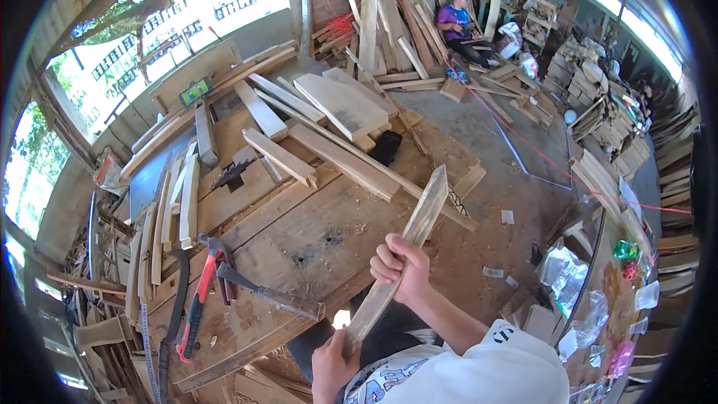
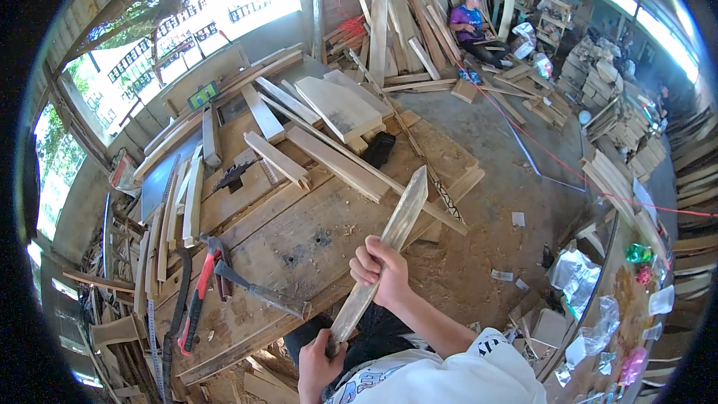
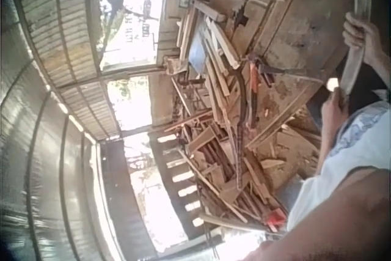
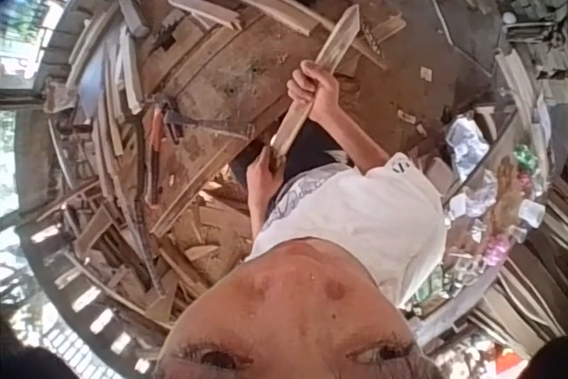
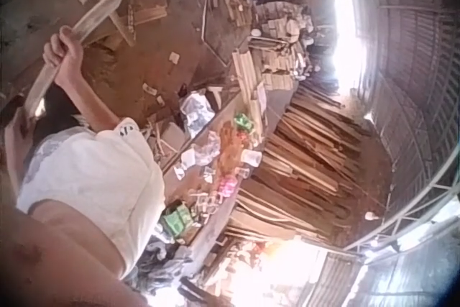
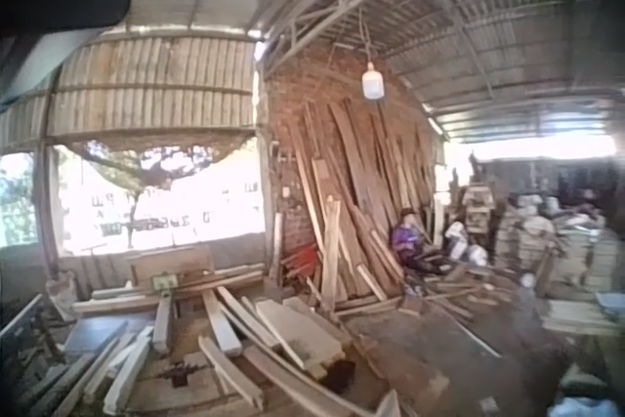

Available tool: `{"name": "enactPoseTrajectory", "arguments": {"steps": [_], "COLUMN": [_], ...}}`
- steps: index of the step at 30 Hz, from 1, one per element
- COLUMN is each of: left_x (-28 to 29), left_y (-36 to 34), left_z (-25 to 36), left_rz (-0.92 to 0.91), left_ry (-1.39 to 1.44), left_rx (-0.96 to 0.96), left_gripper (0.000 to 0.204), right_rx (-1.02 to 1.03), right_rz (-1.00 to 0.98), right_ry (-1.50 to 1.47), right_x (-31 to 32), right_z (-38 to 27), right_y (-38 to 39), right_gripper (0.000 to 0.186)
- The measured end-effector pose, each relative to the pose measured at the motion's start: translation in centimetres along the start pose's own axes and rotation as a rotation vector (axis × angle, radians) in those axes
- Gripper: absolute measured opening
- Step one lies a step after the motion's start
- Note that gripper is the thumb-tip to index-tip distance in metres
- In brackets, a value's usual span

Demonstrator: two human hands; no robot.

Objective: Carving and shaping a piece of wood using a chisel, hammer, and a curved blade.

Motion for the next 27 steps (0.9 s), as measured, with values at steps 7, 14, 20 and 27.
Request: {"name": "enactPoseTrajectory", "arguments": {"steps": [7, 14, 20, 27], "left_x": [2.5, 7.1, 7.1, 6.8], "left_y": [1.5, 2.6, 3.1, 3.3], "left_z": [-2.4, -2.5, -5.0, -4.9], "left_rz": [0.015, 0.304, 0.375, 0.388], "left_ry": [0.434, 0.661, 0.595, 0.498], "left_rx": [0.165, 0.072, 0.096, 0.025], "left_gripper": [0.026, 0.021, 0.019, 0.02], "right_rx": [0.405, -0.244, -0.457, -0.585], "right_rz": [-0.381, -0.846, -0.761, -1.043], "right_ry": [1.052, 1.118, 1.347, 1.721], "right_x": [-4.3, -0.5, 6.8, 6.9], "right_z": [0.1, 8.1, 15.0, 17.2], "right_y": [3.5, 9.8, 10.4, 10.4], "right_gripper": [0.039, 0.019, 0.035, 0.035]}}
Point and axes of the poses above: each hand's wrist, its own y-axis away from the middle knuckle, its own x-axis out of the back of the hand, z = x × y, the point moved 7 cm from there along -y, towards the middle knuckle, and after that the axes turned 1 degree about -x, right-handed, at the moved point
